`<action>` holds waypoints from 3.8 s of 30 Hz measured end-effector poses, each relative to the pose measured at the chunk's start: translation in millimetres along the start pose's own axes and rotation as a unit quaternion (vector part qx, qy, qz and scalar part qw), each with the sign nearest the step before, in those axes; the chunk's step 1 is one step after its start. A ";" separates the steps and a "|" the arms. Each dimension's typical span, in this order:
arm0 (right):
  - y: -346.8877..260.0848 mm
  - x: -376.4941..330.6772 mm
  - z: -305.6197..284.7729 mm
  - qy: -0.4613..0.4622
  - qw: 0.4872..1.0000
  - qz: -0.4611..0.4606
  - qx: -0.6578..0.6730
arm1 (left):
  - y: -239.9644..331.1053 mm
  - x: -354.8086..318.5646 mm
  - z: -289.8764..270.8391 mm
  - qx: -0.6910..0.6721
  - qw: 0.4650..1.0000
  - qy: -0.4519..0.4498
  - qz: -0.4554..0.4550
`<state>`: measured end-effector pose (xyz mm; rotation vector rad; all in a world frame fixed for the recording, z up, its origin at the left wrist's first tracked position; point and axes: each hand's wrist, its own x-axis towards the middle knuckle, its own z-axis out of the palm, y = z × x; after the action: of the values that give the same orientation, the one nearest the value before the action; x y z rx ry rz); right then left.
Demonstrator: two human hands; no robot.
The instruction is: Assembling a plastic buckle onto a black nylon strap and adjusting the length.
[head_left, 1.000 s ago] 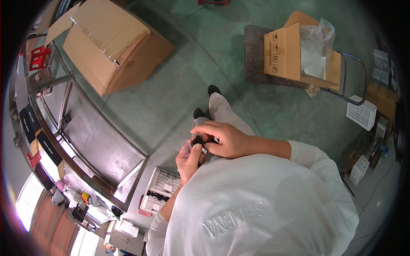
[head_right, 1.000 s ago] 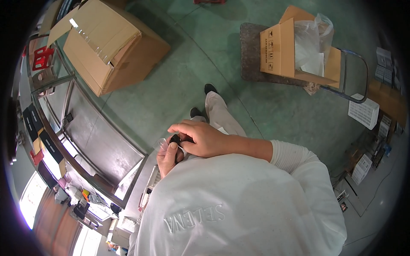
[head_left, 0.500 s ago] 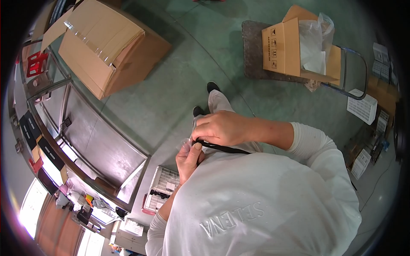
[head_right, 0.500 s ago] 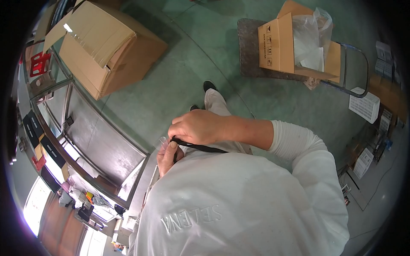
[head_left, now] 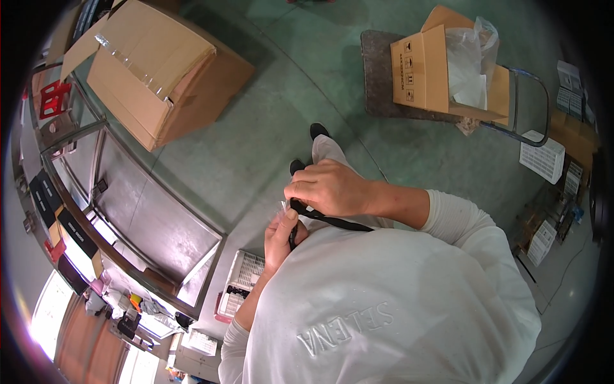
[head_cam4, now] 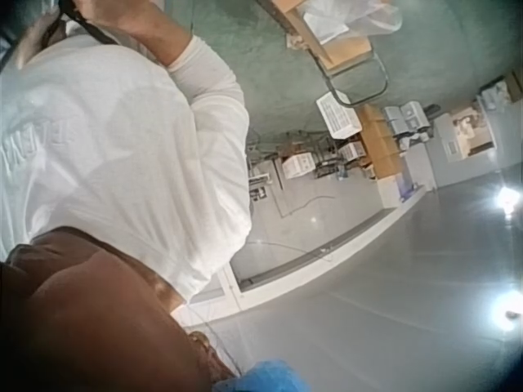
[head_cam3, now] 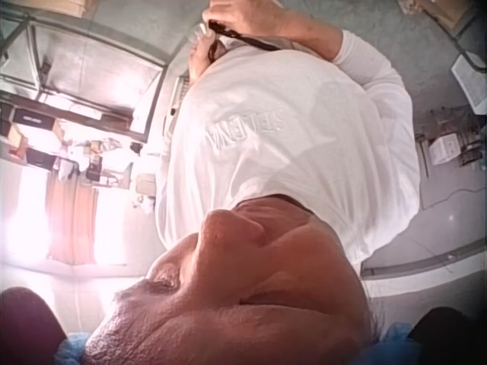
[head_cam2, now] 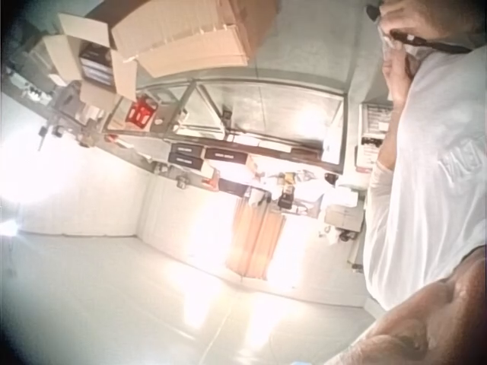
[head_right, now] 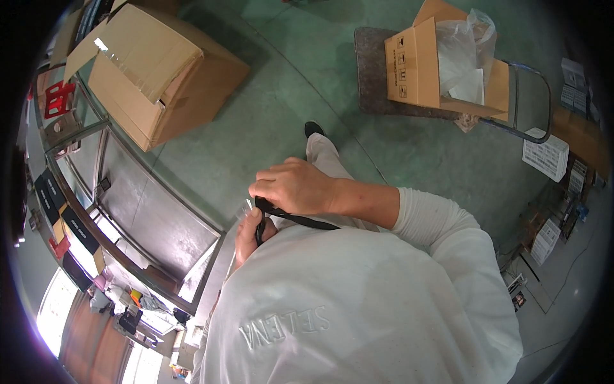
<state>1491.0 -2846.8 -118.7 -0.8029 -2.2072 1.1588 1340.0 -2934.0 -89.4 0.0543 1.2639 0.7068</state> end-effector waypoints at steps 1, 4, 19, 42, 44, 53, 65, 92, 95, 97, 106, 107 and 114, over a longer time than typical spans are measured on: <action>-0.9 2.1 -1.1 0.001 1.000 0.000 -0.001 | -0.8 0.8 -2.1 -0.027 0.999 -0.017 0.002; -2.0 6.1 -6.0 0.003 1.000 -0.012 0.017 | 3.3 0.7 2.7 -0.043 0.999 -0.018 0.000; 8.4 12.3 -20.8 -0.222 0.924 0.167 0.262 | -1.3 0.6 7.4 0.033 0.999 0.032 0.000; 8.2 15.1 -30.3 -0.222 0.974 0.037 0.018 | 1.2 6.5 19.2 0.051 0.998 0.041 -0.024; 7.3 11.5 -30.8 -0.200 0.979 0.034 0.017 | 1.2 7.6 20.0 0.031 0.999 0.040 -0.018; 5.0 -9.8 -9.9 -0.025 0.987 0.120 0.100 | 8.7 10.9 26.4 0.002 1.000 0.027 -0.016; 17.8 -15.1 -28.4 -0.153 0.909 0.265 0.285 | 10.5 9.1 26.7 0.078 0.994 0.039 -0.068; 20.5 -1.2 -20.3 -0.146 0.989 -0.010 0.032 | 7.5 5.1 22.7 0.073 0.994 0.043 -0.072; 17.1 -4.2 -18.7 -0.127 0.992 -0.019 -0.011 | 4.6 5.5 22.2 0.040 0.997 0.040 -0.054; 16.4 -6.2 -17.1 -0.106 0.994 -0.019 -0.023 | 3.6 6.7 20.3 0.032 0.998 0.030 -0.051; 9.1 -10.6 -25.2 -0.024 0.988 -0.077 -0.134 | 4.8 7.9 23.6 0.038 0.999 0.025 -0.001; 9.2 -12.3 -24.5 -0.014 0.985 -0.079 -0.155 | 4.8 7.3 22.3 0.033 0.999 0.006 0.012; 6.2 -13.8 -22.8 -0.001 0.996 -0.034 -0.086 | 3.9 -1.1 19.1 -0.025 1.000 0.002 0.008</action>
<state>1517.5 -2841.2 -114.8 -0.7895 -2.3398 0.9485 1354.8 -2925.0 -80.5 0.0232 1.2502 0.7527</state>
